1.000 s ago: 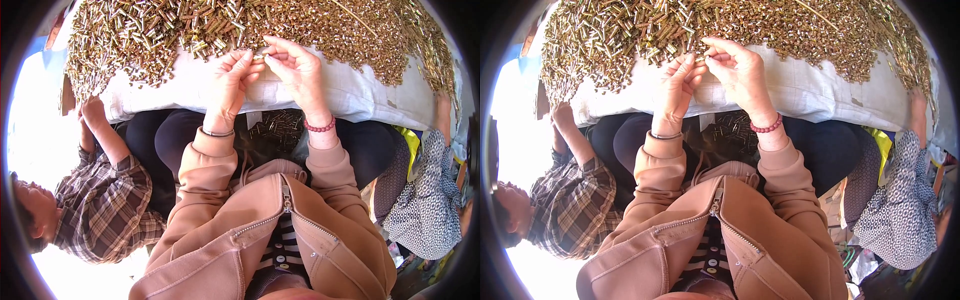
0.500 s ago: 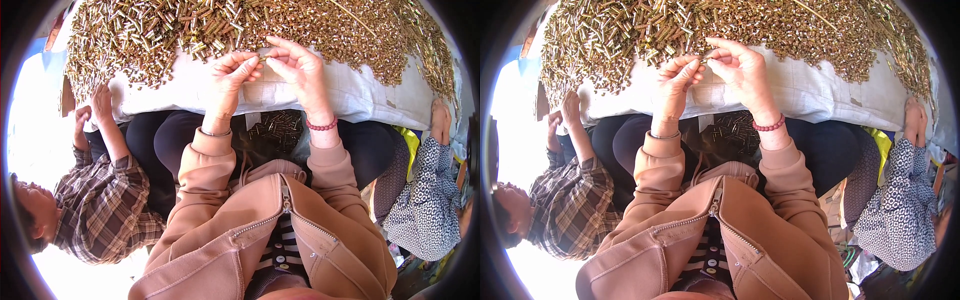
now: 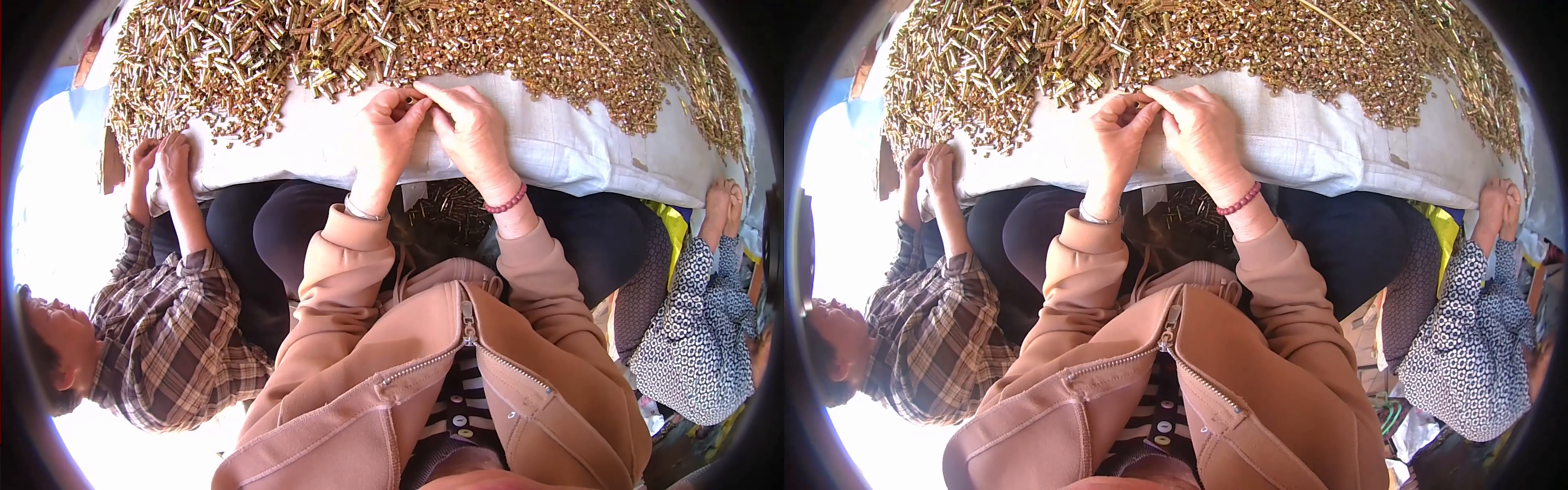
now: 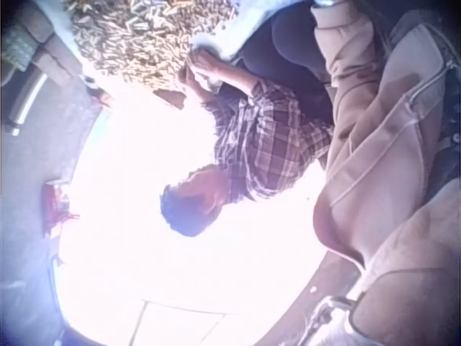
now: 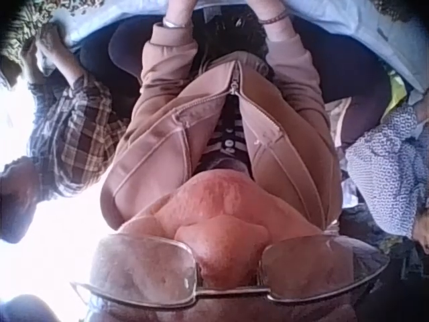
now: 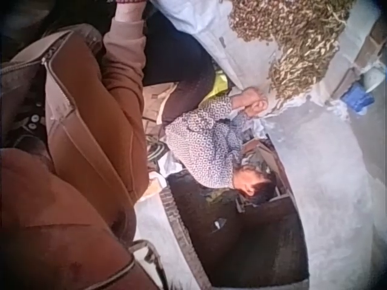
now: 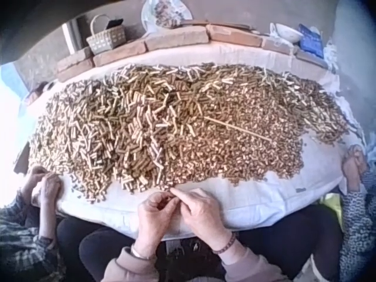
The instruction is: The person repeatedly assembles small metal fasteners by picking up metal sleeves and inserting small metal pins into them by hand.
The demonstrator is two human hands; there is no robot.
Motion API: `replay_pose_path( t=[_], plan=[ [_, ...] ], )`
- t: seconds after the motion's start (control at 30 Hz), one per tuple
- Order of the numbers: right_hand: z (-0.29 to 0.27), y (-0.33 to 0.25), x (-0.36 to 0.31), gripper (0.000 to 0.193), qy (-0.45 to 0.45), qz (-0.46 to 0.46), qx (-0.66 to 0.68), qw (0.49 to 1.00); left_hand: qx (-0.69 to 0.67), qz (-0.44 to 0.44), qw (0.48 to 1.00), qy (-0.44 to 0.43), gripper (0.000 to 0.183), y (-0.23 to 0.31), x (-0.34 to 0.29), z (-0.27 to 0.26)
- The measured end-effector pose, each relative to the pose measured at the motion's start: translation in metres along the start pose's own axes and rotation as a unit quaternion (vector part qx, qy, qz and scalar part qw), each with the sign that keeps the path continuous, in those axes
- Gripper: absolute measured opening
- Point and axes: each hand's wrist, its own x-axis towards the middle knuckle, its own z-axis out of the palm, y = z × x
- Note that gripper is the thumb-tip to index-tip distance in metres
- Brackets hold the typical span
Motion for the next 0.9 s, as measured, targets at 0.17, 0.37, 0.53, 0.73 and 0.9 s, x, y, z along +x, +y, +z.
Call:
replay_pose_path(
  t=[0.17, 0.37, 0.53, 0.73, 0.9],
  plan=[
    [0.002, 0.015, 0.002, 0.023, 0.041, 0.062, 0.128, 0.989, 0.167, 0.094, 0.981, 0.020, 0.011, 0.011, -0.003, 0.008],
    [0.000, 0.009, 0.005, 0.022, 0.026, 0.125, 0.189, 0.974, 0.236, 0.145, 0.960, 0.034, 0.011, 0.015, -0.010, 0.010],
    [0.008, 0.013, 0.008, 0.017, 0.071, 0.119, 0.192, 0.972, 0.237, 0.168, 0.956, 0.044, 0.009, 0.010, -0.010, 0.013],
    [0.006, 0.012, 0.007, 0.016, 0.088, 0.105, 0.204, 0.969, 0.240, 0.155, 0.957, 0.050, 0.009, 0.010, -0.009, 0.013],
    [0.008, 0.010, 0.012, 0.015, 0.072, 0.102, 0.148, 0.981, 0.212, 0.113, 0.970, 0.033, 0.008, 0.012, -0.007, 0.007]
  ],
)
